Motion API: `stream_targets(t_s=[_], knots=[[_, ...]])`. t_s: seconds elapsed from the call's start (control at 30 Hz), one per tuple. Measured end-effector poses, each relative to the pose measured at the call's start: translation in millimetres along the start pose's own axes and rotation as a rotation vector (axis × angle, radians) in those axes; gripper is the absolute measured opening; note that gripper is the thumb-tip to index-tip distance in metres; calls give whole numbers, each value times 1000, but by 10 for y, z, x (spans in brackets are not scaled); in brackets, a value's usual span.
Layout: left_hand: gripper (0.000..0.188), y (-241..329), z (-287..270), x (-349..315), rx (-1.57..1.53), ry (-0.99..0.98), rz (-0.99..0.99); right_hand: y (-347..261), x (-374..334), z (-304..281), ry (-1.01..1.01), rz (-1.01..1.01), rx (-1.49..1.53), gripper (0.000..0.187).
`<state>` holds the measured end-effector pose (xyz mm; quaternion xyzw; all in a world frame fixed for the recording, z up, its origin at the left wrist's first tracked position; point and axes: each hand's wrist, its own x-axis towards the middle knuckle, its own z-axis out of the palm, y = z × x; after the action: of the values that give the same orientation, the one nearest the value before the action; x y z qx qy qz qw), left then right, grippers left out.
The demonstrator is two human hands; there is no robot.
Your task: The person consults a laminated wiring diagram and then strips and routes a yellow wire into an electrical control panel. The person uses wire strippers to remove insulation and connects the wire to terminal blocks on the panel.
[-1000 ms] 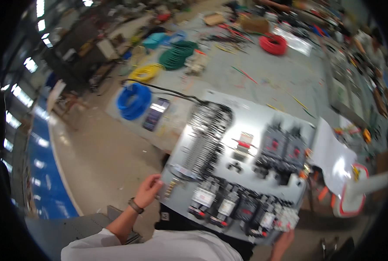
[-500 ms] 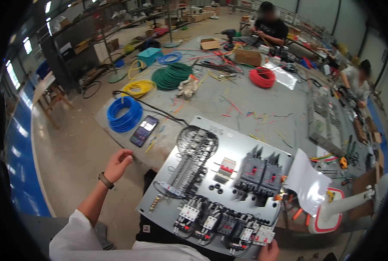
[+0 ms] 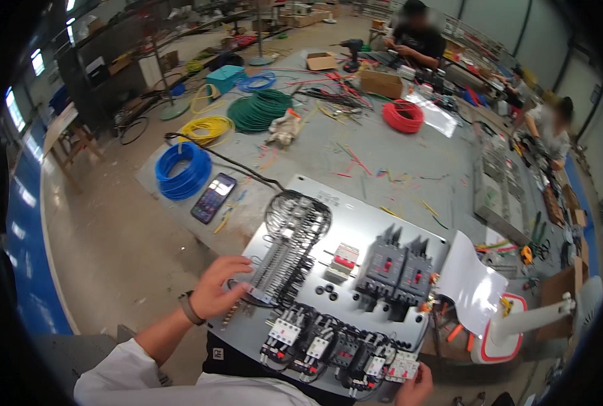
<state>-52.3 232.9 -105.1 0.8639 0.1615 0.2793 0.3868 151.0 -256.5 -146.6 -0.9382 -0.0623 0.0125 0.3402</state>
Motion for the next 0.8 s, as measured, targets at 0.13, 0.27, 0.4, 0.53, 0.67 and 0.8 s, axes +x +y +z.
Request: stream_targets(t_s=[0.13,0.27,0.4,0.53,0.67,0.8], knots=[[38,40,150,55,72,-113,70,-41,-12,33,-9,10,124,32],[36,-14,218,35,52,-124,81,-158,15,50,16,-2,138,33],[35,-54,125,66,42,-157,48,-66,89,139,99,-10,172,32],[33,-218,-119,160,77,-113,31,-150,100,148,147,-36,164,27],[29,-529,-523,476,84,11,25,-112,130,144,201,-18,229,26],[25,-1037,-1018,801,74,150,-122,57,189,167,243,-52,290,25]])
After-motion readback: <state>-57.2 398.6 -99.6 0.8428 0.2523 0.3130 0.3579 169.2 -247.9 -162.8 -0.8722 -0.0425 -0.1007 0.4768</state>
